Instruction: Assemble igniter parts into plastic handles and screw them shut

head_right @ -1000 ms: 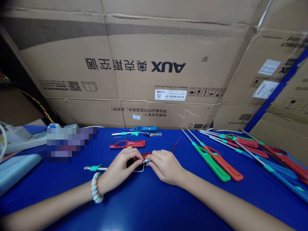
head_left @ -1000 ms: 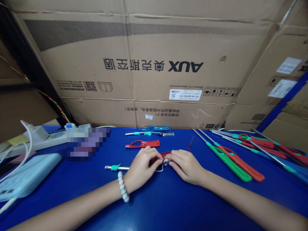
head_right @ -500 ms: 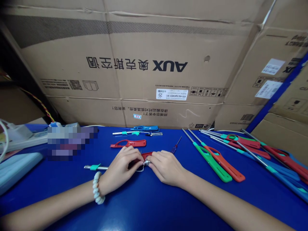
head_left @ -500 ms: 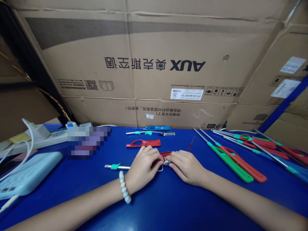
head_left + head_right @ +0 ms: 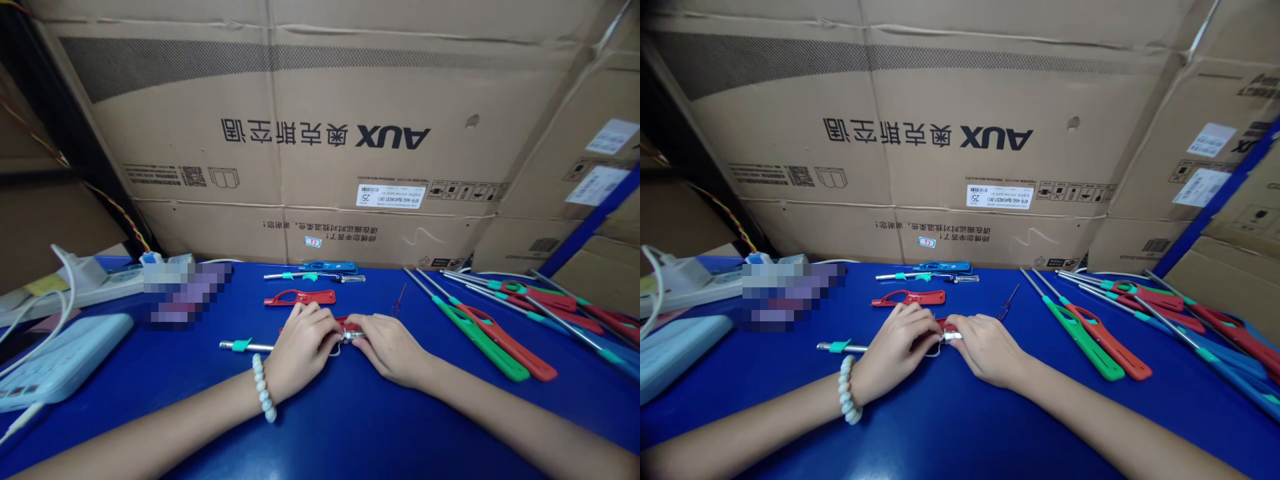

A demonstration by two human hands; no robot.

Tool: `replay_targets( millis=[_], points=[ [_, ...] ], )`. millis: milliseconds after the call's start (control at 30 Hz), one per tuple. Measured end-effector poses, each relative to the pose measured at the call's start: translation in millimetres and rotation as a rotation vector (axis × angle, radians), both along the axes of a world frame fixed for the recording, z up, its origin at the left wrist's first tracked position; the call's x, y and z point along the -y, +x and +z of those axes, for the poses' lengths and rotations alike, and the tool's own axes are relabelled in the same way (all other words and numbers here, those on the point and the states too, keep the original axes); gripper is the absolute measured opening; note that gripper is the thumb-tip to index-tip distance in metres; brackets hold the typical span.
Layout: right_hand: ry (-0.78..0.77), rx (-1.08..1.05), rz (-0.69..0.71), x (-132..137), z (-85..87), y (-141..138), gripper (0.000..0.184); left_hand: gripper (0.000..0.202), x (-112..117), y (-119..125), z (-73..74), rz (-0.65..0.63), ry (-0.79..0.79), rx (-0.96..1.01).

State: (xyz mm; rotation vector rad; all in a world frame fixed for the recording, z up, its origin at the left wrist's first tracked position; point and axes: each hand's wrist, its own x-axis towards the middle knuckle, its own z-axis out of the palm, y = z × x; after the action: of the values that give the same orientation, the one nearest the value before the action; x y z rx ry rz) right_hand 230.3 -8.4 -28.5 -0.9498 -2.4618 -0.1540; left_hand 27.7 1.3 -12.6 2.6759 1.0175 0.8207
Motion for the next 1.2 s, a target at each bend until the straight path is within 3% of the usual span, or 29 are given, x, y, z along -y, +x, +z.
replay_targets(
  millis=[233,1200],
  points=[
    [-0.008,-0.037,-0.010,-0.6,-1.3,2.7,0.017,0.014,-1.9,-0.3,0.9,0.020,-0.054,0.016],
    [-0.030,-0.043,0.041,-1.5,-5.0,0.5,0.016,0.017,-1.3,2.2,-3.5,-0.044,-0.012,0.015]
  ],
)
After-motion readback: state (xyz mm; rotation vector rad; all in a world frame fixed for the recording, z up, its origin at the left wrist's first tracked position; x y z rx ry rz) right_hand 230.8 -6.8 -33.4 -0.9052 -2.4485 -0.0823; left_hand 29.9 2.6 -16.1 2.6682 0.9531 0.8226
